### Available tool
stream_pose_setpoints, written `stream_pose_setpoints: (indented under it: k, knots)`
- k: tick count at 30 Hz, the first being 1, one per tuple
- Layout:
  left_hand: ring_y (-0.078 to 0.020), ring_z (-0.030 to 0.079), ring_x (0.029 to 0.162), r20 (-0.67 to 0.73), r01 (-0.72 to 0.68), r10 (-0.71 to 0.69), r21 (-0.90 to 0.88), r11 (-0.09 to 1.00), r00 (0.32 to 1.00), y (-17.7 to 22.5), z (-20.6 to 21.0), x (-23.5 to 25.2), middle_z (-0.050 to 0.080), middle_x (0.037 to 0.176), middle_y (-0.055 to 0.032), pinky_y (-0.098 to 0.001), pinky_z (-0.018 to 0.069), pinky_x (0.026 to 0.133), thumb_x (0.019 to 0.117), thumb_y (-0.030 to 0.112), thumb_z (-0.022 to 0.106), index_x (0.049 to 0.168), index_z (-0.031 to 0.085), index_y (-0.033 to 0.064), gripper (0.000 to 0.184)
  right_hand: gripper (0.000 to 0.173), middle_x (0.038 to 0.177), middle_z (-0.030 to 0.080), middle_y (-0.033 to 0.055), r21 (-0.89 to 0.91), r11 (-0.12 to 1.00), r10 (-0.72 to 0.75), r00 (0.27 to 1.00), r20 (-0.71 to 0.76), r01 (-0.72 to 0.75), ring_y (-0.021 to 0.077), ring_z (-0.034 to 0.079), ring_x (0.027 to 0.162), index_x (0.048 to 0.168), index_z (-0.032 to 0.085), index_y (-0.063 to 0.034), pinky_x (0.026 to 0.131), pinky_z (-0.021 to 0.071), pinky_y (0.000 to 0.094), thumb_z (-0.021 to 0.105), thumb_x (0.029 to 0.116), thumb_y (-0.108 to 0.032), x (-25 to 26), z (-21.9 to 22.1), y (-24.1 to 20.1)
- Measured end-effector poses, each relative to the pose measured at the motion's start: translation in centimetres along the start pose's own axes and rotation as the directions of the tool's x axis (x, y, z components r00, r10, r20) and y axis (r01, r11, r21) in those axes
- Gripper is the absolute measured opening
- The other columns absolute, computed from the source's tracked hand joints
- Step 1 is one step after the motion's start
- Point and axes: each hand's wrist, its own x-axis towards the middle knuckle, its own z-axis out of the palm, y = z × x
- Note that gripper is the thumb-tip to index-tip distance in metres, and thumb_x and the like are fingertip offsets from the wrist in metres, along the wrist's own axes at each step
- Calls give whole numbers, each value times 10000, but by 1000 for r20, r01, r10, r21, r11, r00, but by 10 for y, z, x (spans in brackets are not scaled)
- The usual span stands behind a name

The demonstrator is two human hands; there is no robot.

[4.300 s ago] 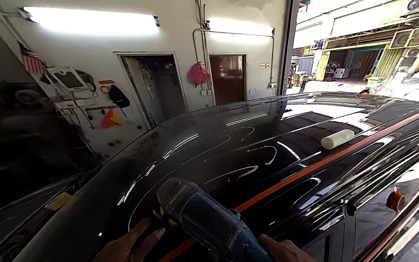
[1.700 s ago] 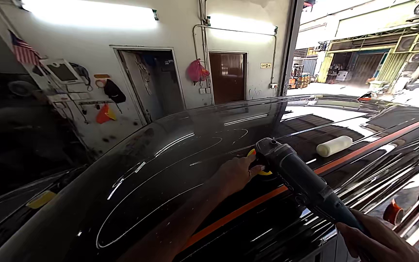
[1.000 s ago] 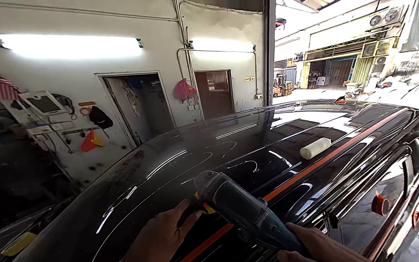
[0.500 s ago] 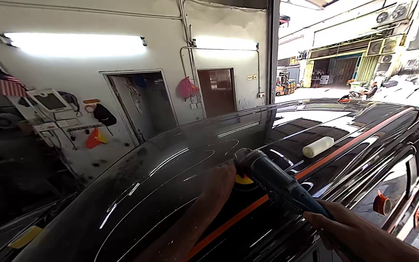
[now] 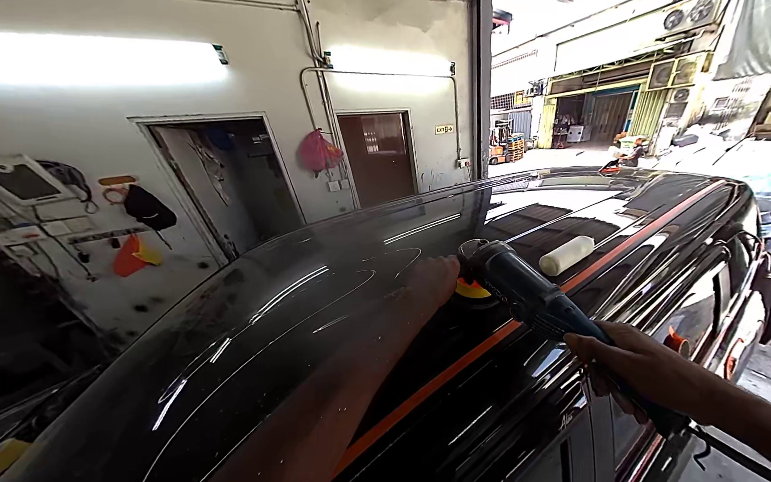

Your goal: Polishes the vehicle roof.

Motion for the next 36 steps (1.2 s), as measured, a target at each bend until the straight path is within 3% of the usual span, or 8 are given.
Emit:
stream_pose_setpoints:
  k: [8, 20, 26, 30, 36]
  knots:
    - [-422, 674, 1050, 12, -46, 47, -29, 999, 999, -28, 5, 10, 673, 1094, -231, -604, 536, 873, 1005, 266, 639, 1168, 611, -6, 318, 429, 636, 611, 131, -7, 1000, 1, 1000, 13, -1, 208, 611, 439, 1081, 587, -61, 418, 551, 330, 469, 1077, -472, 15, 7, -16]
    - [-397, 687, 962, 43, 92, -89, -55, 994, 995, -76, 11, -22, 683, 990, -204, -597, 543, 837, 1003, 295, 651, 1100, 625, 7, 305, 447, 639, 621, 130, -71, 995, -54, 990, 128, 63, 207, 623, 443, 1083, 570, -60, 429, 558, 327, 495, 1061, -501, 33, 30, -39]
    - [-374, 690, 958, -22, 152, -154, -76, 985, 988, -106, 22, -59, 685, 996, -186, -580, 554, 837, 1003, 322, 654, 1170, 635, 15, 350, 488, 709, 621, 70, -155, 984, -57, 978, 202, 89, 164, 635, 507, 1183, 553, -105, 494, 578, 323, 496, 1041, -568, 35, 47, -52]
    - [-418, 669, 1082, 97, 256, -249, -65, 964, 964, -106, 8, -81, 685, 1112, -232, -606, 519, 935, 1030, 332, 604, 1274, 589, -2, 414, 502, 734, 615, 53, -165, 979, -71, 960, 270, 119, 162, 640, 521, 1205, 523, -122, 503, 579, 333, 487, 1035, -593, 37, 55, -56]
    - [-417, 657, 1127, 140, 294, -287, -30, 955, 948, -102, 3, -76, 678, 1148, -238, -596, 511, 963, 1039, 361, 574, 1259, 589, -10, 431, 510, 731, 623, 52, -168, 976, -87, 959, 271, 136, 165, 647, 516, 1187, 517, -124, 497, 585, 340, 496, 1025, -607, 43, 51, -54]
